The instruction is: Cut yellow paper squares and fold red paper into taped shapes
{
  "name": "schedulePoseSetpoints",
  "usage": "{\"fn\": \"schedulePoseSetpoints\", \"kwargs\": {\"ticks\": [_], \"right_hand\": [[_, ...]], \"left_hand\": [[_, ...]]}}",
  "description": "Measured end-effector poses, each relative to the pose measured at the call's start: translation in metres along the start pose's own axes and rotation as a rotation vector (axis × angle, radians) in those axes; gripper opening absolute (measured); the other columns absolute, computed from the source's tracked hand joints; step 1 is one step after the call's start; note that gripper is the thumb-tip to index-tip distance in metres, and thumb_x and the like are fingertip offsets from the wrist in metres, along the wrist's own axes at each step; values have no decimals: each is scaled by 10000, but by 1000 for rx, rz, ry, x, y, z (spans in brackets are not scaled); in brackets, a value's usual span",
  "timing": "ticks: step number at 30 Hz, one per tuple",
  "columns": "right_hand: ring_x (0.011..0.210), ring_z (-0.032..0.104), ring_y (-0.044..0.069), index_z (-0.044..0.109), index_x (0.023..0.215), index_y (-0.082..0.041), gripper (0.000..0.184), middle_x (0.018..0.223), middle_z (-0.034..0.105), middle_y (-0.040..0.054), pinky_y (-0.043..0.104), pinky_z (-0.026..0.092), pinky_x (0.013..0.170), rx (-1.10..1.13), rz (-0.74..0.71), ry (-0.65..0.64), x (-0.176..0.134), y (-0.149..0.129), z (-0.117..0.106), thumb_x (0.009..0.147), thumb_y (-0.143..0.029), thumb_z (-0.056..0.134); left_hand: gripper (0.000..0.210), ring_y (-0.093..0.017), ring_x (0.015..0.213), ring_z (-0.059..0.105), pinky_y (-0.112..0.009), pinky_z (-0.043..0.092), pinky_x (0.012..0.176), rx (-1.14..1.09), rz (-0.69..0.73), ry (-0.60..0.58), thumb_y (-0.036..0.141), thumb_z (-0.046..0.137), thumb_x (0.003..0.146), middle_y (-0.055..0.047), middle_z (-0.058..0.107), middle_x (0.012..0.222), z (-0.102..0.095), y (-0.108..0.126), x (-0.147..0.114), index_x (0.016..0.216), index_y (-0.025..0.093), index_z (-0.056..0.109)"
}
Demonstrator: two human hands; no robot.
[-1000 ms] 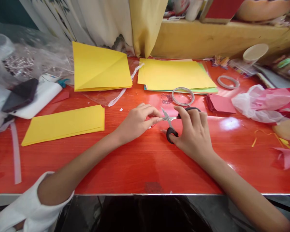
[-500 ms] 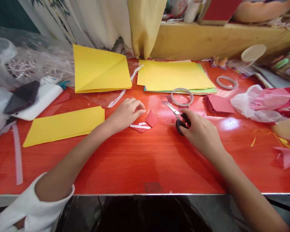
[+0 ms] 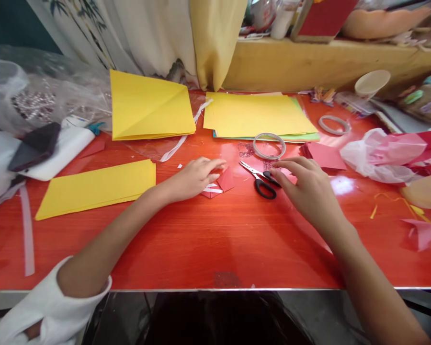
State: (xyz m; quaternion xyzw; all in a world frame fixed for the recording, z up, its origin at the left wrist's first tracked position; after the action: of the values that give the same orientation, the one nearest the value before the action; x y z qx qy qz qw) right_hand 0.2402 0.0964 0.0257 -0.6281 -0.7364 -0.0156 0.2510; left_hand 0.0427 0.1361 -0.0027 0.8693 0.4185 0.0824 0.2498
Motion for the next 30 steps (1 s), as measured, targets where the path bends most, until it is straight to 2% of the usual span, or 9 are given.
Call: {"fn": "schedulePoseSetpoints", "kwargs": {"ticks": [3,5,8,10,14,20,25,28,30], "right_hand": [[983,579,273,676,993,-139,237,1016,666,101,402,477,844,-14,-19,24,2,6,5,874,-290,538],[995,572,273,669,1012,-141,251,1035,657,109,405,467,872,-26,-49,35,3,9,10,878,-301,529],[1052,556,266,641,1088,-144,293,1108,628,123,404,435,941,-12,-92,64,8,16,16,887,-313,510],[1109,532,269,612,1146,-146,324,1169,602,133,411,412,976,1,-98,68,14,24,21,893,-313,497],[1063,530,290,591,1185,-183,340,1092,612,124,469,415,941,21,-93,9,28,42,37,887,-318,500],[890,511,256,678,854,-223,152,811,534,71,421,454,813,100,-75,54,35,47,33,848,-309,553],[833,499,201,551,758,-241,162,806,481,45,376,436,785,587,45,227,29,29,4,886,-317,487],[674,471,149,491,732,-243,201,750,432,13,312,429,640,1169,137,49,25,6,15,902,-342,448],[609,429,116,481,728,-231,206,746,388,-2,273,407,572,1324,175,-43,20,-11,21,893,-353,462]], "left_hand": [[504,-219,1358,276,-396,211,1115,11,43,-78,357,312,958,-78,329,1482,11,12,-1,1417,152,276],[520,-221,1390,218,-417,164,1137,43,79,-58,357,308,959,-91,278,1504,11,14,0,1428,139,248],[398,-204,1306,369,-384,252,1109,124,90,107,237,368,938,-113,453,1387,-14,-1,0,1304,101,440],[280,-187,1155,506,-381,335,1051,182,50,234,162,376,914,-70,605,1186,-39,-19,-2,1065,144,611],[242,-202,994,580,-378,447,914,206,-139,388,171,406,893,-78,663,1033,-69,-52,-9,971,144,634],[234,-246,1044,560,-445,407,956,267,-78,339,217,414,896,-74,651,1016,-45,-34,-2,940,151,634],[245,-191,1025,544,-362,419,957,145,111,360,272,444,911,-85,568,1121,-35,9,-8,1094,147,547],[511,-140,909,558,-299,477,849,-98,151,439,376,550,861,-89,436,1327,-42,27,-17,1308,227,352],[550,-113,816,561,-266,488,772,-242,156,454,399,580,839,-63,460,1328,-45,34,-21,1318,269,342]]}}
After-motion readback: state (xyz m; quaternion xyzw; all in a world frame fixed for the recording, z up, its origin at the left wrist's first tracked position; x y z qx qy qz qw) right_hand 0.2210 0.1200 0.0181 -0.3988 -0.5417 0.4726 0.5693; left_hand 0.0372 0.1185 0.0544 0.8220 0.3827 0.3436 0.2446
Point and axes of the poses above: each hand's wrist, its own x-axis towards the middle knuckle, its own z-axis out of the palm, y = z × x, the point moved 7 cm from there along x, towards the middle knuckle
